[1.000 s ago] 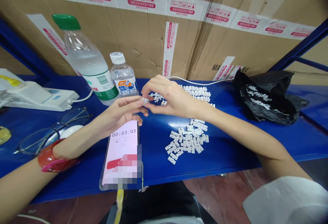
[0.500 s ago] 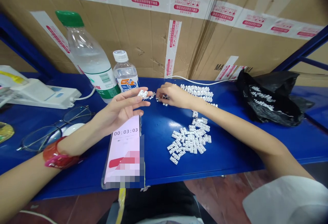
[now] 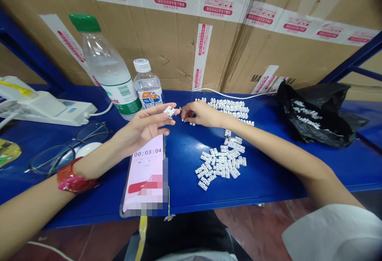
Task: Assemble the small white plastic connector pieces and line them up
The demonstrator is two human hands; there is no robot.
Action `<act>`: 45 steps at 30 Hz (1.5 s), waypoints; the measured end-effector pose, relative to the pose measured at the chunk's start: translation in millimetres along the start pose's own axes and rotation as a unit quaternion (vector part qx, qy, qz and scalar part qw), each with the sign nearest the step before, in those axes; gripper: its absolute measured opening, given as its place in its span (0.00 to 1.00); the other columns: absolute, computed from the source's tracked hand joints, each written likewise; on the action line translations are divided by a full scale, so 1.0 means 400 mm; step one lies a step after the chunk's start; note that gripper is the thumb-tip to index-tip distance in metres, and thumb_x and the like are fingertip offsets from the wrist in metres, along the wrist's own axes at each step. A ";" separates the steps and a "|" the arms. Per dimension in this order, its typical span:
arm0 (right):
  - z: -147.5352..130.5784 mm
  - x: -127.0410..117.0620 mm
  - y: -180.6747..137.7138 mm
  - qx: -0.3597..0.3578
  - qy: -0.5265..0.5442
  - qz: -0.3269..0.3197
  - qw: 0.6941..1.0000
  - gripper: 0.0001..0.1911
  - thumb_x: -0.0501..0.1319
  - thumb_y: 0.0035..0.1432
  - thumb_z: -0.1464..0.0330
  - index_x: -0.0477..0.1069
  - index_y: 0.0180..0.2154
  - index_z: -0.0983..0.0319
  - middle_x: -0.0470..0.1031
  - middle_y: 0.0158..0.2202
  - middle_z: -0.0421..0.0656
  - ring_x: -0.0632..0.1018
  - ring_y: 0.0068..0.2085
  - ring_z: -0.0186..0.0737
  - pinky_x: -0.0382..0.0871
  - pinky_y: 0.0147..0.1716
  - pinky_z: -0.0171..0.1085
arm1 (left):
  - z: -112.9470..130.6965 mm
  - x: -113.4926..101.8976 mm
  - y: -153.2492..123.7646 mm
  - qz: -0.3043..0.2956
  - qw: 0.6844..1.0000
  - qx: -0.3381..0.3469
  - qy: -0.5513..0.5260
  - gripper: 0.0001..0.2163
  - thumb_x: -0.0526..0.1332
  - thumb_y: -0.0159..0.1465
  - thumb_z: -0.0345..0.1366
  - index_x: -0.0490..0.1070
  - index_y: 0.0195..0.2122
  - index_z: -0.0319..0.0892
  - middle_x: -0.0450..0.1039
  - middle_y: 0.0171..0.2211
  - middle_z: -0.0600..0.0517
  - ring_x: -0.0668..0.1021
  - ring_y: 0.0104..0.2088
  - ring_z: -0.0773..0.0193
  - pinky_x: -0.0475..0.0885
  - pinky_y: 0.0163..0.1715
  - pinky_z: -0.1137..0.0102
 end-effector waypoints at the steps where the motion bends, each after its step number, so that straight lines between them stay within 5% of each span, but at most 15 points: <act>1: -0.002 0.000 0.000 0.004 0.006 -0.009 1.000 0.06 0.64 0.61 0.80 0.78 0.37 0.66 0.81 0.36 0.43 0.78 0.35 0.35 0.68 0.40 0.36 | -0.001 0.000 0.000 -0.002 1.000 0.000 0.001 0.12 0.70 0.61 0.23 0.86 0.44 0.43 0.86 0.42 0.49 0.83 0.32 0.67 0.79 0.25 0.77; 13: -0.024 0.003 -0.004 -0.030 -0.052 -0.029 0.998 0.08 0.61 0.59 0.81 0.74 0.34 0.64 0.75 0.33 0.42 0.71 0.33 0.35 0.63 0.39 0.38 | -0.019 -0.002 0.005 -0.049 0.999 -0.007 -0.014 0.14 0.75 0.59 0.30 0.86 0.47 0.41 0.85 0.40 0.48 0.81 0.34 0.65 0.78 0.26 0.76; 25: -0.001 0.006 -0.012 -0.050 -0.058 0.002 0.997 0.09 0.59 0.64 0.77 0.76 0.42 0.66 0.76 0.44 0.48 0.74 0.39 0.39 0.68 0.47 0.40 | 0.026 -0.016 0.000 -0.016 1.000 0.005 -0.025 0.10 0.73 0.60 0.30 0.84 0.43 0.43 0.86 0.40 0.55 0.80 0.34 0.68 0.76 0.30 0.77; 35: -0.144 -0.100 -0.062 -0.114 0.117 0.236 0.958 0.03 0.62 0.68 0.71 0.75 0.42 0.63 0.78 0.37 0.40 0.72 0.34 0.32 0.68 0.37 0.35 | 0.039 -0.022 0.001 -0.031 0.999 0.009 -0.007 0.05 0.68 0.66 0.33 0.85 0.38 0.42 0.87 0.35 0.55 0.80 0.32 0.68 0.77 0.30 0.76; 45: -0.190 -0.097 -0.087 -0.135 0.167 0.289 0.933 0.02 0.64 0.66 0.71 0.73 0.37 0.62 0.77 0.35 0.38 0.72 0.34 0.32 0.67 0.35 0.35 | 0.039 -0.022 0.002 -0.053 0.998 0.011 0.019 0.09 0.65 0.70 0.32 0.86 0.36 0.40 0.87 0.32 0.53 0.82 0.31 0.68 0.76 0.29 0.76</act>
Point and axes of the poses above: each hand's wrist, its own y-axis towards the middle knuckle, its own x-axis out of the palm, z = x × y, the point moved 5 cm from there along y, towards the middle knuckle
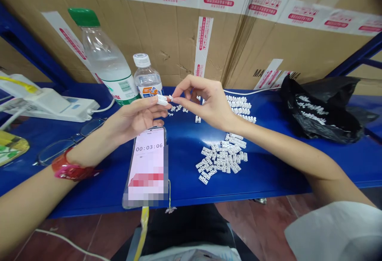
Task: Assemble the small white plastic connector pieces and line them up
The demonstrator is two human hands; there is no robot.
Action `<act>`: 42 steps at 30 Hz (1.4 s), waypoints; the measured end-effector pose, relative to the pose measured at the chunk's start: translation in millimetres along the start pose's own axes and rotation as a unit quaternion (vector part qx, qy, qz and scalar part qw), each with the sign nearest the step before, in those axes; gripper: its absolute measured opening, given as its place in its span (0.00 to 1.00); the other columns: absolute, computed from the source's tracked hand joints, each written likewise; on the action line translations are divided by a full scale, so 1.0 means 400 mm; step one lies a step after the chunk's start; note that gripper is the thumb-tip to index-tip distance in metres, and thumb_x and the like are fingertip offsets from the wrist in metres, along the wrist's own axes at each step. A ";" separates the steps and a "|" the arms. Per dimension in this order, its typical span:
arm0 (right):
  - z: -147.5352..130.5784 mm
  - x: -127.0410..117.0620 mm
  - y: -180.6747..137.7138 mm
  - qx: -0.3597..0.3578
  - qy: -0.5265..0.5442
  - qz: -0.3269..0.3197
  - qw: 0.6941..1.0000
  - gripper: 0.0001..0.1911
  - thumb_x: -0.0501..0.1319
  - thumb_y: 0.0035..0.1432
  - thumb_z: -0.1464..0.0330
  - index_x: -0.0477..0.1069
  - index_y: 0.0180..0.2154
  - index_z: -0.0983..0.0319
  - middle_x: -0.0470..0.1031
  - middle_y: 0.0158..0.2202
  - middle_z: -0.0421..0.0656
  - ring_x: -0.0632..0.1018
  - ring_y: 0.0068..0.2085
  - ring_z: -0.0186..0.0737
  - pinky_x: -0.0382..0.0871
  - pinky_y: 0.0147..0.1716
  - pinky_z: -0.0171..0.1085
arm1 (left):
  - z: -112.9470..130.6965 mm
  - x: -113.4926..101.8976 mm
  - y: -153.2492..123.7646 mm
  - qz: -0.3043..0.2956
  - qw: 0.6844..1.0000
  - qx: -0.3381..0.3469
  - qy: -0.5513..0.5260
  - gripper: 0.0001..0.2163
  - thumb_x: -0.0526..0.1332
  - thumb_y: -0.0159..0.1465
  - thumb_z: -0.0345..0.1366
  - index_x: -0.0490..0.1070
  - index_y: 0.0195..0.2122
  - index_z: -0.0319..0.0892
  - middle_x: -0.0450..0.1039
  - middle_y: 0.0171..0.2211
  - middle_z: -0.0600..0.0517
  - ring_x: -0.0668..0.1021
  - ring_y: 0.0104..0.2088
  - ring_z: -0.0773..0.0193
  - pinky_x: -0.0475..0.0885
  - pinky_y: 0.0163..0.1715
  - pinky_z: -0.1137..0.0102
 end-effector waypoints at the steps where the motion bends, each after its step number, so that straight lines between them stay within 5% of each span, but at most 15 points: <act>1: 0.002 -0.002 0.001 0.005 0.003 0.008 1.000 0.02 0.64 0.66 0.71 0.73 0.37 0.62 0.76 0.35 0.38 0.72 0.34 0.32 0.68 0.35 0.35 | -0.003 0.002 -0.001 -0.005 1.000 -0.002 0.005 0.08 0.66 0.69 0.32 0.86 0.37 0.39 0.87 0.33 0.53 0.82 0.31 0.68 0.76 0.29 0.76; 6: 0.000 0.007 -0.003 -0.002 0.036 -0.002 0.999 0.02 0.63 0.65 0.73 0.73 0.37 0.62 0.76 0.36 0.39 0.72 0.34 0.31 0.69 0.35 0.34 | -0.023 0.023 -0.005 -0.056 0.998 -0.012 0.032 0.04 0.71 0.64 0.32 0.87 0.39 0.41 0.87 0.36 0.53 0.79 0.30 0.70 0.74 0.27 0.78; 12: -0.002 0.016 -0.010 -0.008 0.021 -0.028 0.999 0.02 0.62 0.65 0.72 0.73 0.37 0.61 0.76 0.37 0.40 0.72 0.34 0.31 0.69 0.33 0.34 | -0.038 0.015 0.008 -0.049 0.998 -0.020 0.040 0.06 0.76 0.57 0.32 0.87 0.36 0.42 0.86 0.36 0.47 0.78 0.28 0.67 0.73 0.25 0.75; 29: -0.026 0.009 -0.010 -0.070 -0.088 -0.041 0.993 0.06 0.58 0.70 0.72 0.72 0.39 0.61 0.76 0.40 0.39 0.74 0.37 0.33 0.74 0.44 0.39 | -0.034 0.028 0.000 -0.056 0.998 -0.008 0.040 0.02 0.75 0.57 0.34 0.86 0.32 0.43 0.84 0.33 0.48 0.74 0.24 0.68 0.74 0.25 0.73; 36: -0.026 0.010 -0.010 -0.083 -0.097 -0.046 0.991 0.06 0.57 0.70 0.73 0.71 0.38 0.61 0.76 0.39 0.39 0.74 0.38 0.33 0.75 0.44 0.39 | -0.036 0.041 -0.003 -0.062 0.997 -0.025 0.028 0.10 0.81 0.50 0.36 0.88 0.33 0.41 0.82 0.26 0.52 0.74 0.23 0.70 0.76 0.24 0.78; 42: -0.019 0.015 -0.017 -0.092 -0.122 -0.056 0.987 0.07 0.56 0.71 0.73 0.71 0.39 0.60 0.75 0.40 0.40 0.75 0.41 0.36 0.74 0.46 0.41 | -0.039 0.026 0.004 -0.059 0.998 -0.016 0.025 0.11 0.80 0.52 0.37 0.87 0.35 0.40 0.83 0.30 0.50 0.75 0.25 0.71 0.77 0.25 0.78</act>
Point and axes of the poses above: each hand's wrist, its own y-axis towards the middle knuckle, its own x-axis out of the palm, z = x × y, the point moved 5 cm from there along y, towards the middle knuckle
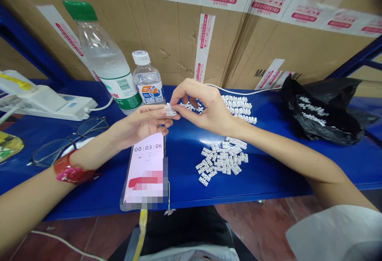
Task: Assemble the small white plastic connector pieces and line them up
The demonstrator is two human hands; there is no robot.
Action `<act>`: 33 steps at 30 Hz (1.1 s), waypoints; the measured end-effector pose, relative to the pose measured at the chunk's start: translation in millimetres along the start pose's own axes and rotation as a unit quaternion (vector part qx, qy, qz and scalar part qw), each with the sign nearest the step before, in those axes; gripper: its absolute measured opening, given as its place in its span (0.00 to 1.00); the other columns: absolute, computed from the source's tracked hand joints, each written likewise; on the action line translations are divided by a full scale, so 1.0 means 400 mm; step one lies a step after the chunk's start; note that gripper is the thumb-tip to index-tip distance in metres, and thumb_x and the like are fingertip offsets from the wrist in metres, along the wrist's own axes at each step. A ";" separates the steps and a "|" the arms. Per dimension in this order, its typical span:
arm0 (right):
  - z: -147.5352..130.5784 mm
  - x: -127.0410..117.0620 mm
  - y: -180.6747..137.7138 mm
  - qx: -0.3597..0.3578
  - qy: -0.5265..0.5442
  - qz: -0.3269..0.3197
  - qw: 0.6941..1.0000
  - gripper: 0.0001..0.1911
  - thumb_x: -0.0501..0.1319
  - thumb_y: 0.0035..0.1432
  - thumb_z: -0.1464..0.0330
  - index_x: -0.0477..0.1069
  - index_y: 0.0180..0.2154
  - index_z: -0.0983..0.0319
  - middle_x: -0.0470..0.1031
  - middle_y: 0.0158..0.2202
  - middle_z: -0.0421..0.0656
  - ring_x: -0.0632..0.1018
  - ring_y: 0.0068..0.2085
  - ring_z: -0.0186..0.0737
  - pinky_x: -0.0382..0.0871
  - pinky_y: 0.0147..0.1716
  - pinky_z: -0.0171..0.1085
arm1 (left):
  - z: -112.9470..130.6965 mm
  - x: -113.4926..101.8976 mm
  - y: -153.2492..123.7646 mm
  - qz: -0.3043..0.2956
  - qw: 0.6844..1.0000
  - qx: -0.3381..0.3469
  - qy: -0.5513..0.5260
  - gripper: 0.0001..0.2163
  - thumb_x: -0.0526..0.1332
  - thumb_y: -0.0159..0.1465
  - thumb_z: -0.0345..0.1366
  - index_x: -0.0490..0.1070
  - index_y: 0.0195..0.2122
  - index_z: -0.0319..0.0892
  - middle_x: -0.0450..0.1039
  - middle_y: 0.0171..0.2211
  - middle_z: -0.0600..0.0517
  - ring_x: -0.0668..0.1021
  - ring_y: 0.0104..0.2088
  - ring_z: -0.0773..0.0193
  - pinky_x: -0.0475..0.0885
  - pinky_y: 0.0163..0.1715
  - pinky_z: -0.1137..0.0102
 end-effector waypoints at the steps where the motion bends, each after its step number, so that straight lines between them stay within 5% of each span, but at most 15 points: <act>1: -0.002 0.001 -0.001 -0.009 -0.006 -0.003 1.000 0.08 0.55 0.71 0.73 0.71 0.39 0.60 0.75 0.40 0.41 0.76 0.43 0.37 0.74 0.47 0.42 | -0.001 -0.003 0.001 0.002 1.000 0.001 0.000 0.10 0.80 0.52 0.36 0.87 0.35 0.41 0.84 0.31 0.49 0.75 0.25 0.70 0.76 0.25 0.78; 5: -0.002 -0.002 0.003 -0.023 0.001 -0.017 1.000 0.08 0.56 0.71 0.73 0.72 0.39 0.61 0.77 0.41 0.42 0.76 0.45 0.39 0.72 0.50 0.44 | -0.005 -0.010 0.004 0.006 1.000 0.003 0.002 0.06 0.78 0.55 0.34 0.87 0.34 0.42 0.84 0.33 0.48 0.76 0.26 0.69 0.76 0.25 0.77; 9: 0.033 -0.003 0.013 0.054 0.136 -0.042 0.988 0.04 0.64 0.68 0.69 0.76 0.41 0.64 0.79 0.40 0.41 0.76 0.40 0.34 0.70 0.39 0.36 | -0.002 -0.007 0.007 -0.012 1.000 0.006 0.001 0.10 0.80 0.54 0.36 0.87 0.35 0.40 0.84 0.32 0.49 0.76 0.27 0.69 0.77 0.25 0.78; 13: 0.062 0.027 0.013 0.104 0.299 -0.148 0.937 0.13 0.68 0.67 0.61 0.78 0.44 0.65 0.81 0.39 0.42 0.78 0.39 0.32 0.70 0.37 0.33 | -0.005 0.001 0.005 -0.041 0.999 -0.019 0.012 0.14 0.82 0.51 0.41 0.87 0.34 0.40 0.80 0.26 0.51 0.76 0.24 0.70 0.79 0.26 0.77; 17: 0.075 0.043 0.007 0.125 0.390 -0.197 0.891 0.11 0.67 0.69 0.63 0.80 0.44 0.65 0.81 0.37 0.40 0.79 0.38 0.30 0.73 0.40 0.33 | -0.009 0.005 -0.001 -0.049 0.998 -0.041 0.019 0.14 0.83 0.49 0.41 0.87 0.33 0.40 0.80 0.27 0.50 0.76 0.24 0.70 0.79 0.26 0.77; 27: 0.078 0.049 -0.003 0.186 0.425 -0.195 0.864 0.02 0.70 0.64 0.71 0.81 0.37 0.64 0.80 0.48 0.44 0.80 0.44 0.31 0.75 0.46 0.32 | -0.032 -0.006 0.003 -0.084 0.995 -0.052 0.008 0.11 0.81 0.53 0.37 0.88 0.34 0.39 0.81 0.27 0.48 0.76 0.25 0.70 0.79 0.27 0.76; 33: 0.076 0.040 0.006 0.177 0.404 -0.207 0.873 0.08 0.68 0.67 0.64 0.82 0.40 0.62 0.81 0.44 0.42 0.79 0.44 0.32 0.74 0.45 0.34 | -0.031 -0.009 -0.001 -0.083 0.995 -0.058 0.005 0.12 0.81 0.53 0.37 0.88 0.37 0.40 0.81 0.26 0.49 0.77 0.24 0.68 0.79 0.27 0.75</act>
Point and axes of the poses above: each hand's wrist, its own y-axis towards the middle knuckle, its own x-axis out of the palm, z = x × y, the point moved 5 cm from there along y, towards the middle knuckle
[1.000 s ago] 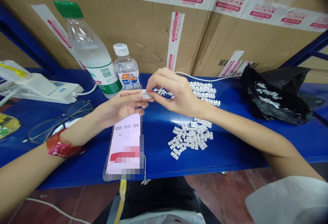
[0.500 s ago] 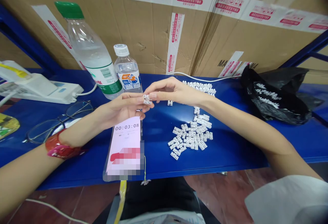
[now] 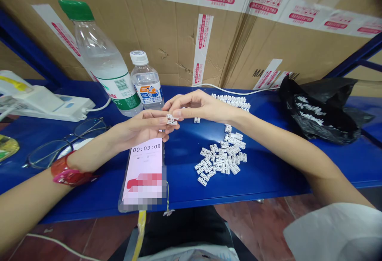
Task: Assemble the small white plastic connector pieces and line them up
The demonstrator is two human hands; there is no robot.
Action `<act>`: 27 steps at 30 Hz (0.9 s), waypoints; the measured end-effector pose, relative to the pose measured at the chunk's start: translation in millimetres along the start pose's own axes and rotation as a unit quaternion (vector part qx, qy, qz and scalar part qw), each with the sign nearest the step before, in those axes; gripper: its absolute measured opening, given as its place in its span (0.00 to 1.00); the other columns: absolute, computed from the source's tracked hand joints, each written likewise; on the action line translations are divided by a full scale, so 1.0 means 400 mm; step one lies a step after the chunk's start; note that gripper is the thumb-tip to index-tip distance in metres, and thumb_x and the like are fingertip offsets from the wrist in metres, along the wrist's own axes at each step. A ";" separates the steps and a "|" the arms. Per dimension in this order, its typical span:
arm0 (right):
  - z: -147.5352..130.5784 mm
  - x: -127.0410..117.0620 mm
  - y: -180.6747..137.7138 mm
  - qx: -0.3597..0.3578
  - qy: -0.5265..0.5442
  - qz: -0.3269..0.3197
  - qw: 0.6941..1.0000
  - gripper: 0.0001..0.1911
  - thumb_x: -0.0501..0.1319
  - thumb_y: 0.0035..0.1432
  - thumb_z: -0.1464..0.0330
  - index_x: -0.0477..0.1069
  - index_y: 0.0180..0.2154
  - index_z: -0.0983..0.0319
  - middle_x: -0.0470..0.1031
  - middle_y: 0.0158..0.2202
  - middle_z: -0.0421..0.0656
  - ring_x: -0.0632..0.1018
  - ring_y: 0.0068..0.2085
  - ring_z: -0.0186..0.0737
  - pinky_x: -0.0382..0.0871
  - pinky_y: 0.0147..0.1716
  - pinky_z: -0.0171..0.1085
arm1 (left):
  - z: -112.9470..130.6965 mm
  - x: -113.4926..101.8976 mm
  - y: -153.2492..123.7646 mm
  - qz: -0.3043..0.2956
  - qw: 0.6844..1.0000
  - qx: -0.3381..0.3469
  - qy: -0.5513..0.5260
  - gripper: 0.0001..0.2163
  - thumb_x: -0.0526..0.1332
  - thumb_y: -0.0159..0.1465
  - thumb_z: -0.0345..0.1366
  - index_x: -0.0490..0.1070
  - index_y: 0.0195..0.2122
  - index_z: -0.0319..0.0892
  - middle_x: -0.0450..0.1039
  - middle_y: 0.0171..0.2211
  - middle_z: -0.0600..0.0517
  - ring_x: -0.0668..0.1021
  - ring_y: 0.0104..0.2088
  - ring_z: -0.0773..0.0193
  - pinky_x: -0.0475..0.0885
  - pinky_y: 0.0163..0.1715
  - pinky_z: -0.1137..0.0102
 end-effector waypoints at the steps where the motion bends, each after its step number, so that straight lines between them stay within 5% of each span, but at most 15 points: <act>1: 0.005 -0.015 0.001 0.005 -0.016 0.021 1.000 0.11 0.67 0.68 0.61 0.81 0.42 0.62 0.82 0.44 0.42 0.79 0.43 0.33 0.74 0.44 0.34 | 0.003 0.001 -0.001 0.007 1.000 0.000 -0.003 0.13 0.81 0.52 0.36 0.88 0.38 0.40 0.81 0.25 0.50 0.77 0.24 0.68 0.79 0.27 0.75; 6: 0.060 -0.121 -0.007 0.018 -0.272 0.156 0.949 0.08 0.65 0.67 0.66 0.80 0.40 0.64 0.82 0.40 0.45 0.78 0.40 0.37 0.71 0.44 0.38 | 0.021 0.010 -0.001 0.042 0.999 0.014 -0.024 0.17 0.83 0.48 0.37 0.87 0.39 0.38 0.82 0.28 0.49 0.77 0.25 0.68 0.79 0.27 0.74; 11: 0.138 -0.141 -0.011 0.036 -0.481 0.108 0.869 0.06 0.64 0.65 0.74 0.80 0.42 0.65 0.80 0.43 0.50 0.76 0.47 0.45 0.68 0.53 0.45 | 0.028 -0.001 0.000 0.117 0.991 0.026 -0.055 0.11 0.75 0.55 0.31 0.86 0.40 0.39 0.84 0.35 0.48 0.79 0.30 0.66 0.77 0.26 0.75; 17: 0.172 -0.105 -0.008 0.024 -0.505 0.079 0.859 0.14 0.62 0.69 0.72 0.79 0.53 0.64 0.77 0.47 0.50 0.74 0.51 0.49 0.67 0.55 0.47 | 0.021 -0.008 0.002 0.120 0.990 0.016 -0.071 0.12 0.75 0.55 0.31 0.84 0.41 0.38 0.85 0.36 0.47 0.80 0.30 0.65 0.75 0.27 0.74; 21: 0.186 -0.095 -0.003 0.028 -0.499 0.070 0.863 0.10 0.60 0.68 0.76 0.80 0.46 0.65 0.77 0.43 0.49 0.74 0.47 0.46 0.68 0.51 0.44 | 0.022 -0.009 0.002 0.103 0.991 0.026 -0.079 0.16 0.78 0.53 0.33 0.83 0.42 0.37 0.87 0.38 0.47 0.81 0.31 0.65 0.76 0.29 0.74; 27: 0.167 -0.091 -0.003 0.004 -0.467 0.090 0.880 0.07 0.60 0.67 0.74 0.78 0.40 0.65 0.77 0.42 0.49 0.75 0.45 0.45 0.68 0.49 0.43 | 0.022 -0.005 -0.006 0.123 0.990 0.016 -0.070 0.10 0.72 0.61 0.32 0.83 0.43 0.38 0.87 0.37 0.53 0.82 0.34 0.65 0.78 0.31 0.74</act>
Point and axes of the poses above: each hand's wrist, its own y-axis towards the middle knuckle, its own x-axis out of the palm, z = x × y, the point moved 5 cm from there along y, towards the middle knuckle
